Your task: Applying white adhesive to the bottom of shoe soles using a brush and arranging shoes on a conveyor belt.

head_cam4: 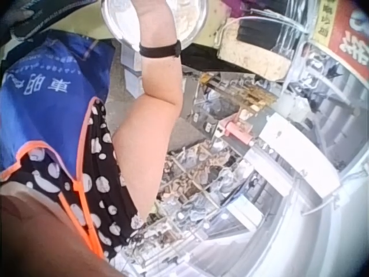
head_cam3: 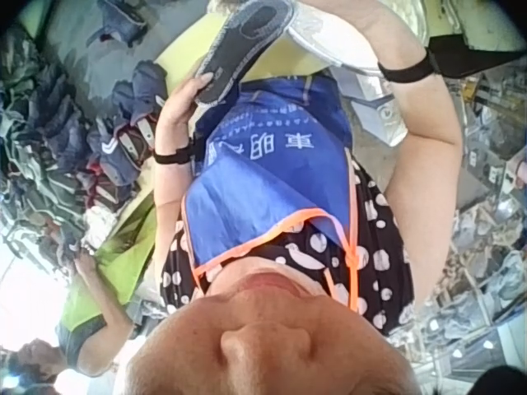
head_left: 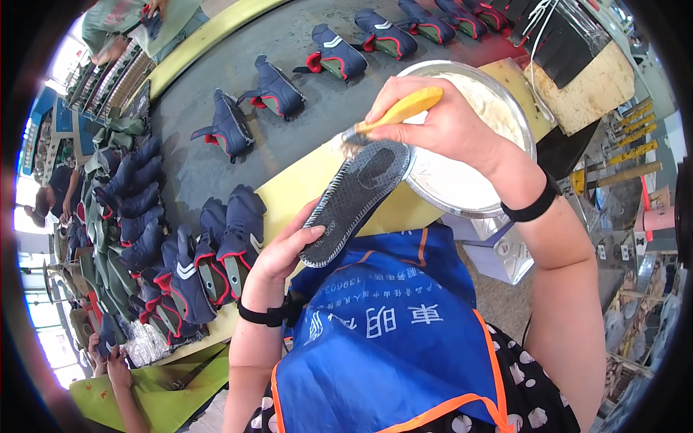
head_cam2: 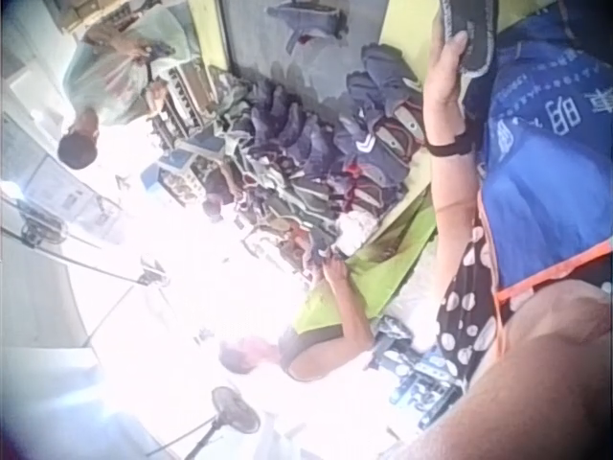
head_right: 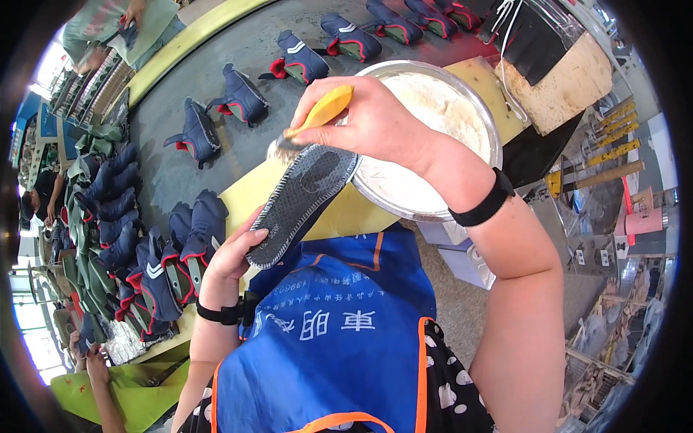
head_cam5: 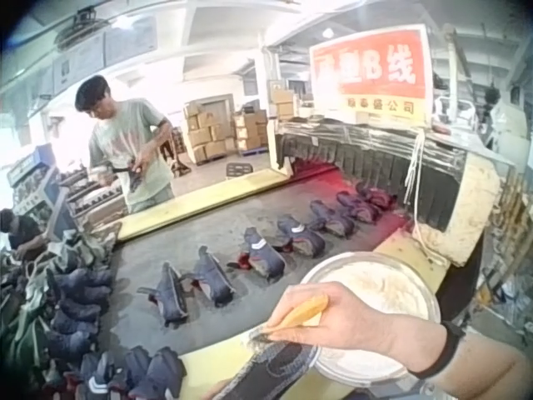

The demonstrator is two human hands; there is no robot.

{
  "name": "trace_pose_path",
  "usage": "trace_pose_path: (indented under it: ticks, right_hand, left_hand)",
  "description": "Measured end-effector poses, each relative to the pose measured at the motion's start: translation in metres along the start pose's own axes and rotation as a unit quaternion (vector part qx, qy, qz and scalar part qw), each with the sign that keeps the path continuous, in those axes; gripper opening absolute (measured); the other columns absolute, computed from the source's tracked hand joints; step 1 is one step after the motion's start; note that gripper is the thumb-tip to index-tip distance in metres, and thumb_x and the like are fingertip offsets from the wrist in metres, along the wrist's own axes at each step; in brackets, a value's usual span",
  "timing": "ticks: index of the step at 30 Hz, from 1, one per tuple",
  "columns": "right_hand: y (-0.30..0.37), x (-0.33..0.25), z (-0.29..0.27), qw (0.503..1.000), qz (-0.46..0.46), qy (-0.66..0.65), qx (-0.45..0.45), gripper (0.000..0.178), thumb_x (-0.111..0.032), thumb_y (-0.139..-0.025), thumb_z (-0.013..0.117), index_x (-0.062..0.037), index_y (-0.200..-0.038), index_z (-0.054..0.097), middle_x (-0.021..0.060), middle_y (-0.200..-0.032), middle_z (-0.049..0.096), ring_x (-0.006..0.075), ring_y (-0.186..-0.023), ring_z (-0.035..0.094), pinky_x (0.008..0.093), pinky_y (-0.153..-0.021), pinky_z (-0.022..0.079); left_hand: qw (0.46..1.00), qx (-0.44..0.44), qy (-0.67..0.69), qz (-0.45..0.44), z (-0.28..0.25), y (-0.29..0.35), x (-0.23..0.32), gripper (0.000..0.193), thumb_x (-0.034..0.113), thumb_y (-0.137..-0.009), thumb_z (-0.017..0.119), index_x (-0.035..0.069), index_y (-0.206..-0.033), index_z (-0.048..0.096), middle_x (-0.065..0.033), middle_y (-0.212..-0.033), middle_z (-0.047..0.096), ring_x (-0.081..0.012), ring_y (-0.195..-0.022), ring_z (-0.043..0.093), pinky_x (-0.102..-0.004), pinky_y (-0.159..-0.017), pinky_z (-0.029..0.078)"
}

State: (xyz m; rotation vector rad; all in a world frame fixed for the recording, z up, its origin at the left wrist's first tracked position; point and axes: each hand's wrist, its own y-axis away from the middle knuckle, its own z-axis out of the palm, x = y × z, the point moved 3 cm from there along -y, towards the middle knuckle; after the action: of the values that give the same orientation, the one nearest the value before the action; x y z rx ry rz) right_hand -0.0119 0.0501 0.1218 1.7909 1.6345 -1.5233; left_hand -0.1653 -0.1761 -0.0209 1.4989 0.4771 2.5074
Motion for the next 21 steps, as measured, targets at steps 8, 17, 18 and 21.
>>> trace_pose_path:
  ticks: [8,17,18,21]
  right_hand:
    - [-0.007,0.011,0.009,0.987,0.013,0.02,-0.158,0.014,-0.003,-0.077,0.078,-0.0014,-0.09,0.074,0.0074,-0.09,0.072,0.0174,-0.088,0.069,0.0302,-0.081,0.052]
    - [0.019,0.025,-0.066,0.977,0.11,0.162,0.085,0.01,-0.005,-0.084,0.076,-0.0028,-0.092,0.071,0.0036,-0.09,0.07,0.0125,-0.086,0.065,0.0274,-0.08,0.051]
    - [0.024,0.023,-0.073,0.976,0.126,0.124,0.125,0.009,-0.004,-0.087,0.074,-0.0014,-0.094,0.07,0.0035,-0.091,0.069,0.0113,-0.087,0.065,0.0261,-0.079,0.051]
    - [0.042,0.011,-0.09,0.953,0.137,0.101,0.252,0.009,-0.001,-0.093,0.068,0.0029,-0.101,0.067,0.0051,-0.095,0.067,0.0098,-0.088,0.063,0.0234,-0.079,0.05]
  left_hand:
    - [1.0,0.001,-0.029,0.011,-0.011,-0.002,0.002,0.077,0.02,-0.09,0.063,-0.003,-0.155,0.029,-0.0168,-0.149,0.047,-0.024,-0.138,0.045,-0.0357,-0.115,0.034]
    - [0.999,-0.035,-0.007,-0.02,-0.005,0.006,0.0,0.071,0.023,-0.095,0.061,-0.003,-0.154,0.031,-0.0161,-0.146,0.049,-0.0229,-0.134,0.049,-0.0344,-0.112,0.039]
    - [0.996,-0.041,0.026,-0.08,-0.005,0.009,0.001,0.069,0.024,-0.096,0.061,-0.003,-0.153,0.033,-0.0158,-0.144,0.051,-0.0218,-0.132,0.051,-0.0333,-0.111,0.04]
    - [0.983,-0.036,0.165,-0.074,-0.001,0.022,0.014,0.063,0.036,-0.098,0.054,-0.004,-0.146,0.042,-0.0229,-0.131,0.06,-0.0336,-0.114,0.063,-0.0435,-0.094,0.054]
